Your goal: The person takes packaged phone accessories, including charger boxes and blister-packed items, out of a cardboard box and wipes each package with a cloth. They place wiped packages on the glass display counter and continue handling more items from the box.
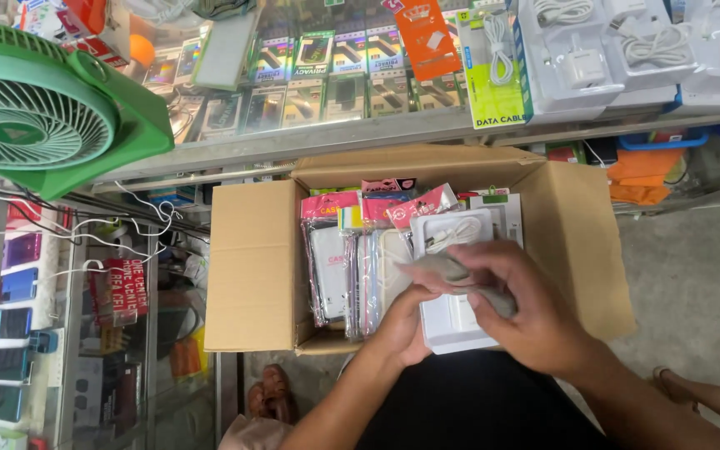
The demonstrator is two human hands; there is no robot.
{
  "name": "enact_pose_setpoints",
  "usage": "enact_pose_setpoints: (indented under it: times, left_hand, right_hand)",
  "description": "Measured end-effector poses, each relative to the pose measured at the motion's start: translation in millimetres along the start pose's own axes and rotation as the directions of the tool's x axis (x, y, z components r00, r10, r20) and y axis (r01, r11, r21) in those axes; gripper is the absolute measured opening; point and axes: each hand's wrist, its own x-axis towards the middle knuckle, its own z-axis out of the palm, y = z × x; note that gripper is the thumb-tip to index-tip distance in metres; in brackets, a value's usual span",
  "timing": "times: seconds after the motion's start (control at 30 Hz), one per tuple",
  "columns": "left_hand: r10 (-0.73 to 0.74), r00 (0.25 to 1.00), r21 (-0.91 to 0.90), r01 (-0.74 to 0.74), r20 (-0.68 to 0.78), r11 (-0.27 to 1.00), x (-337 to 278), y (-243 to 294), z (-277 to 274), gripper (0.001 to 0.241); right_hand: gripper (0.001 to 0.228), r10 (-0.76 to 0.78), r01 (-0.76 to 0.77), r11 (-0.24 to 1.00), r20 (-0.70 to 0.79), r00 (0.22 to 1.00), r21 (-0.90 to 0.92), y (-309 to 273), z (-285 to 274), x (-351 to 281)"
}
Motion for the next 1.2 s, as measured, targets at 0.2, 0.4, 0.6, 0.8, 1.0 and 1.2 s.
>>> enact_pose_setpoints:
  times: [0.2,0.4,0.6,0.8,1.0,1.2]
  left_hand:
    - [0.078,0.997,0.013,-0.077,-0.019,0.997,-8.4,29.2,43.5,0.050]
    - [0.007,0.998,0.022,-0.006,-0.060,1.000,0.3,24.3,54.4,0.057]
    - [0.223,0.933,0.295,-0.137,-0.281,0.946,-6.2,26.5,63.7,0.064]
    - [0.262,0.960,0.398,-0.205,-0.095,0.894,-13.1,9.0,56.3,0.073]
    - [0.301,0.953,0.397,-0.272,-0.013,0.877,-26.3,8.3,62.8,0.075]
    - [0.413,0.907,0.622,-0.369,0.079,0.690,-30.8,-8.9,66.3,0.065]
  right_hand:
    - [0.037,-0.180,0.144,0.854,-0.023,0.983,-0.500,-0.5,-16.5,-8.1]
    - [0.030,0.284,-0.304,0.891,-0.109,0.953,-0.336,46.5,-31.0,-10.9]
    - [0.017,0.120,-0.155,0.941,-0.133,0.984,-0.300,45.8,-45.7,-19.4]
    - [0.026,0.156,-0.011,0.807,0.195,0.968,-0.590,5.6,-0.6,7.6]
    - [0.069,-0.224,0.183,0.588,0.058,0.973,-0.788,14.0,15.2,5.9]
    - [0.119,0.090,-0.169,0.730,-0.152,0.984,-0.662,23.4,1.8,-5.7]
